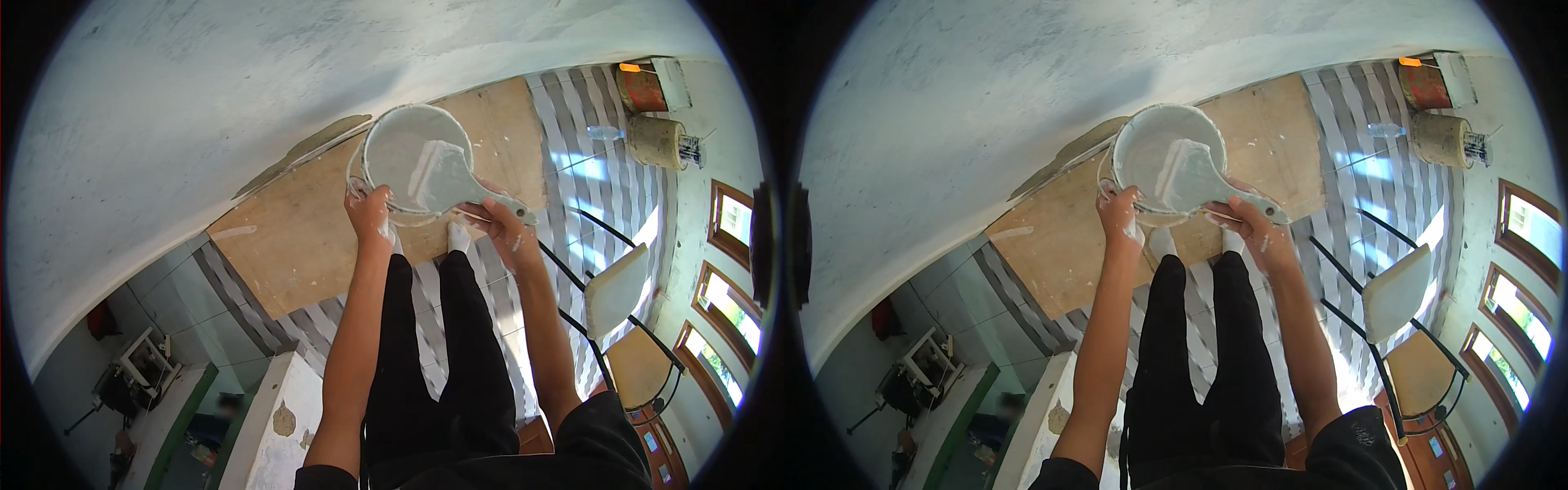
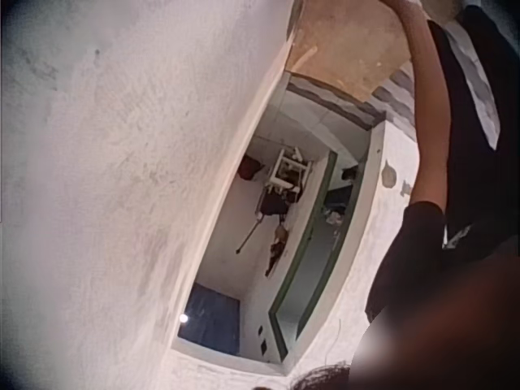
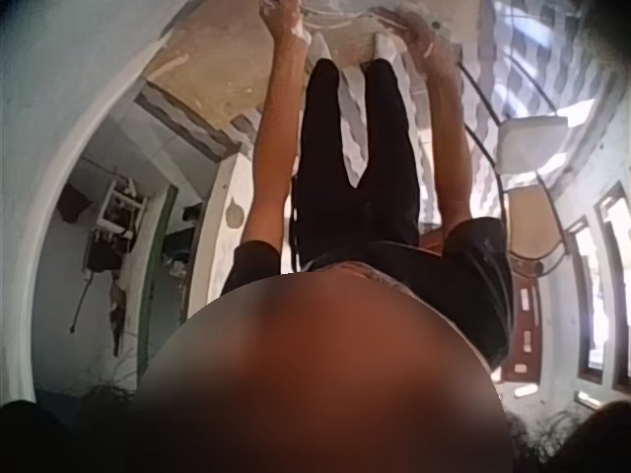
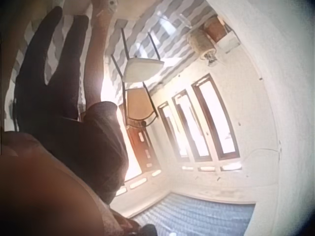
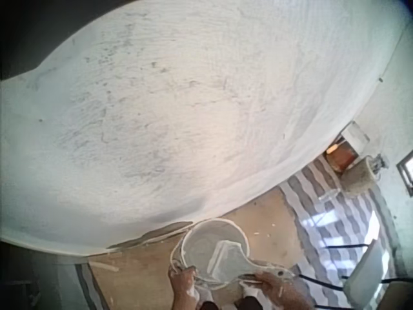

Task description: Apply putty to the wall using a putty knife and a paint bucket.

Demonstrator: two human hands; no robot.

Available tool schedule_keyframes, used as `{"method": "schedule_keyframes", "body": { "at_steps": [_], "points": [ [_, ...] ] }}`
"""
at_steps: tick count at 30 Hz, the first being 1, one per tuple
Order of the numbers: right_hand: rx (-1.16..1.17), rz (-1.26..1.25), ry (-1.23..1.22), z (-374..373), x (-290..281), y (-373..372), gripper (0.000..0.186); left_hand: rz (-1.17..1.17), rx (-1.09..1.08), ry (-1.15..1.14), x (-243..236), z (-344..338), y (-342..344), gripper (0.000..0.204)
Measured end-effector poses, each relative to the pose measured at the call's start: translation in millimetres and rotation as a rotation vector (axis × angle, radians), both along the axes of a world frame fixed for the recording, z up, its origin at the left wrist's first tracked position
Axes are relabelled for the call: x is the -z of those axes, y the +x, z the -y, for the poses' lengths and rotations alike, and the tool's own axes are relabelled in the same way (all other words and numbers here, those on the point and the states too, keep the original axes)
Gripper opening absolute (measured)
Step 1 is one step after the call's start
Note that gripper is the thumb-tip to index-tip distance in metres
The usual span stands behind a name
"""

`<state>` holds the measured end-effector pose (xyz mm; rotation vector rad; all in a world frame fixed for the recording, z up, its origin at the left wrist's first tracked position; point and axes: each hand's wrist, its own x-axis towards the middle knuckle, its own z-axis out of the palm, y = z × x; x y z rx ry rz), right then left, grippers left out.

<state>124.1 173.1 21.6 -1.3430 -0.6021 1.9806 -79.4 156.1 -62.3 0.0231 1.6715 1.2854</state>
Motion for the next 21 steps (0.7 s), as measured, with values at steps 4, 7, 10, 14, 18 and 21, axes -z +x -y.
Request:
{"method": "schedule_keyframes", "body": {
  "at_steps": [4, 7, 10, 14, 18, 21],
  "points": [
    [0.085, -0.063, 0.008, 0.0, 18.4, -5.6, 0.048, 0.046, -0.031, -0.036, 14.2, -13.9, -2.1, 0.023],
    [0.084, 0.009, 0.028, -1.3, 25.0, -7.9, 0.047, 0.046, -0.023, -0.044, 15.0, -20.9, -3.5, 0.023],
    [0.075, 0.088, 0.117, -2.5, 23.0, -11.6, 0.043, -0.038, 0.026, -0.036, 12.2, -24.0, -5.9, 0.023],
    [0.058, 0.157, 0.199, -3.4, 16.3, -9.2, 0.044, -0.068, 0.024, 0.027, 5.5, -23.8, -2.0, 0.020],
    [0.047, 0.287, 0.334, -4.3, -9.3, -10.9, 0.052, -0.051, -0.005, 0.018, 5.6, -19.7, -8.9, 0.021],
    [0.016, 0.411, 0.514, -0.9, -28.3, -7.7, 0.051, -0.032, -0.002, 0.013, 4.4, -16.3, -9.6, 0.022]
  ]
}}
